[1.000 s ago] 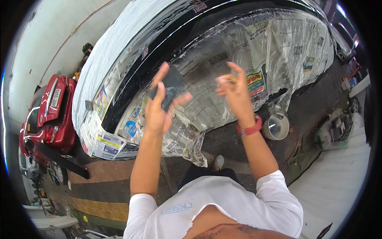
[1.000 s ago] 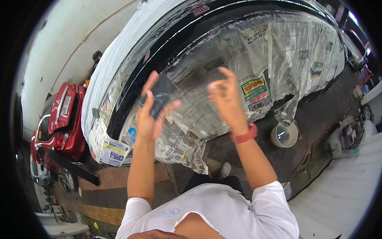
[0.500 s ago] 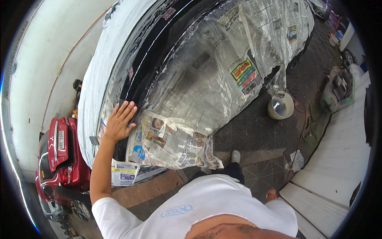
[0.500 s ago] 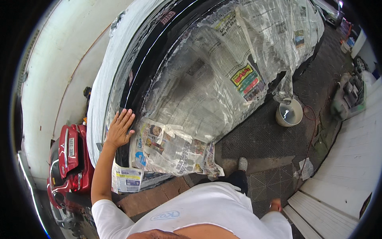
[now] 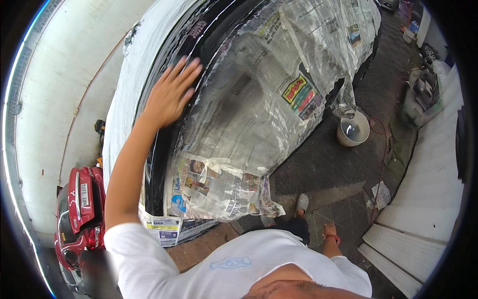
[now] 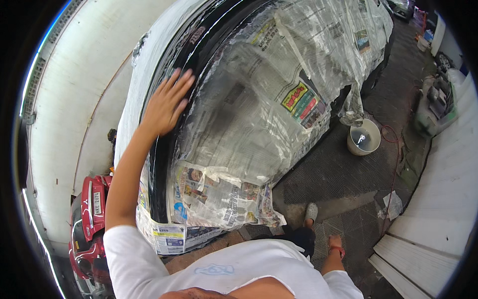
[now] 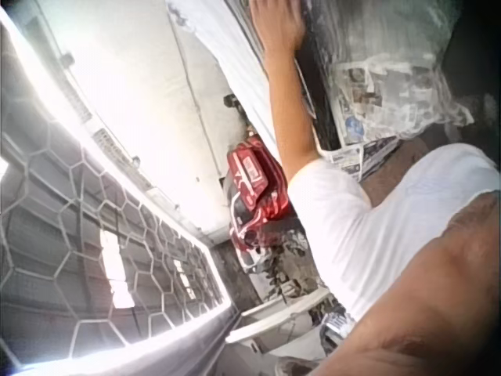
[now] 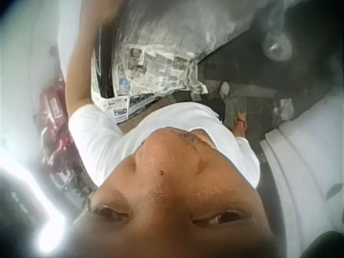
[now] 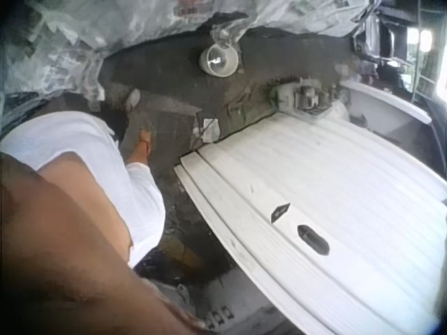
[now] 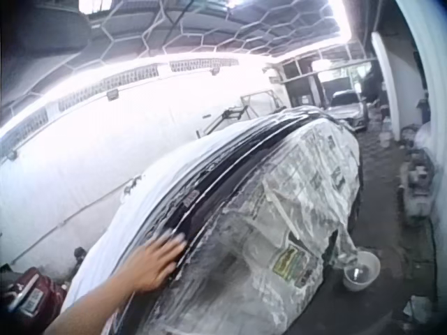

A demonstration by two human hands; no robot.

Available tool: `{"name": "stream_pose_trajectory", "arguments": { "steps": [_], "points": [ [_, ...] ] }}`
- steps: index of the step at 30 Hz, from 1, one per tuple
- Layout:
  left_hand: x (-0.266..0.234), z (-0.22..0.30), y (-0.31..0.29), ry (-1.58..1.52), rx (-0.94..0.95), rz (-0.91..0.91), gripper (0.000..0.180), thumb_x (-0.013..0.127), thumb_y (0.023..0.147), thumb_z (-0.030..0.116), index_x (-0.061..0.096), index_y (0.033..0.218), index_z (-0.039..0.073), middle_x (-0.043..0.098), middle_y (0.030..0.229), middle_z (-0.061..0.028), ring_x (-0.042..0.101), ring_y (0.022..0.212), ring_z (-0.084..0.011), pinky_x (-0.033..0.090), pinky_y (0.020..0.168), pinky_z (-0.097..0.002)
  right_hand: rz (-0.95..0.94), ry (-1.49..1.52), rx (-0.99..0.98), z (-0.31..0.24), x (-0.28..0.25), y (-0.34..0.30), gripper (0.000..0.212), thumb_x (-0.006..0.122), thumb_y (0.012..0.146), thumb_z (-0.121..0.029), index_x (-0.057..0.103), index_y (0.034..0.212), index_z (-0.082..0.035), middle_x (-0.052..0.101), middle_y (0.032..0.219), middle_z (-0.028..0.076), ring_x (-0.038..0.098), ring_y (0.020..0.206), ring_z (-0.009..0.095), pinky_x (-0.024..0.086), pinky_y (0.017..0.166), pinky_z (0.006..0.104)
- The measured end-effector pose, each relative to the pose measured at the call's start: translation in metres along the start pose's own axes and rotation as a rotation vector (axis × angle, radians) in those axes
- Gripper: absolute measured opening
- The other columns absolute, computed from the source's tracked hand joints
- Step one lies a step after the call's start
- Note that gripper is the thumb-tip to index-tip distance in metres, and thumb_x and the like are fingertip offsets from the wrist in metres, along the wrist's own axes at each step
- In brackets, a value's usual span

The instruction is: The person repeatedly wipes the black car bumper with a cloth, dipping the cloth into a bucket of water between passes. The bumper is partially covered with newspaper and plastic sheeting. The person works along the length of the bumper, focusing on the exposed black surface.

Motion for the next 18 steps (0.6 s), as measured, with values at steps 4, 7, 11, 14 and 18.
{"name": "stream_pose_trajectory", "arguments": {
  "steps": [4,7,11,14,18],
  "points": [
    [0.014,-0.001,-0.065,0.000,-0.103,-0.095,0.066,0.045,0.114,0.038,0.036,0.175,0.016,0.031,0.183,-0.0054,0.022,0.170,-0.0335,0.017,0.139,-0.0508,0.049,0.493,0.742,0.074,0.001,-0.032,0.032,0.065,0.103,-0.019,0.077,0.121,0.003,0.080,0.108,0.023,0.081,0.094,0.037,0.061,0.086,0.0441],
    [0.018,-0.007,0.028,0.014,-0.029,0.034,0.064,0.044,0.116,0.041,0.037,0.174,0.017,0.033,0.182,-0.0049,0.023,0.170,-0.0315,0.018,0.139,-0.0496,-0.228,-0.148,0.274,0.074,-0.035,-0.004,0.035,0.065,0.104,-0.022,0.076,0.123,0.005,0.078,0.115,0.027,0.078,0.109,0.043,0.060,0.093,0.0484],
    [-0.013,-0.010,0.156,0.117,0.071,0.182,0.060,0.043,0.118,0.038,0.039,0.173,0.016,0.034,0.182,-0.0045,0.024,0.169,-0.0298,0.019,0.139,-0.0483,0.044,0.401,0.487,-0.018,-0.100,0.041,0.043,0.066,0.105,-0.029,0.075,0.125,0.008,0.076,0.122,0.030,0.073,0.122,0.046,0.057,0.104,0.0520],
    [-0.008,-0.001,0.151,0.075,0.101,0.137,0.062,0.043,0.117,0.038,0.036,0.174,0.015,0.032,0.182,-0.0050,0.024,0.170,-0.0307,0.019,0.139,-0.0484,0.020,0.371,0.537,-0.036,-0.122,0.029,0.044,0.065,0.104,-0.028,0.075,0.125,0.009,0.075,0.128,0.030,0.071,0.125,0.047,0.055,0.109,0.0519],
    [0.020,-0.020,0.027,-0.008,-0.085,-0.070,0.065,0.042,0.116,0.042,0.035,0.175,0.015,0.030,0.183,-0.0061,0.022,0.170,-0.0319,0.017,0.139,-0.0497,-0.306,0.011,0.350,0.064,-0.077,0.027,0.043,0.064,0.102,-0.025,0.075,0.128,0.007,0.073,0.136,0.029,0.068,0.131,0.045,0.052,0.115,0.0495]
  ]
}}
Point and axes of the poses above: each hand's wrist, its own y-axis towards the middle knuckle, its own x-axis out of the palm, z = x × y, the point moved 5 cm from there along y, towards the middle knuckle
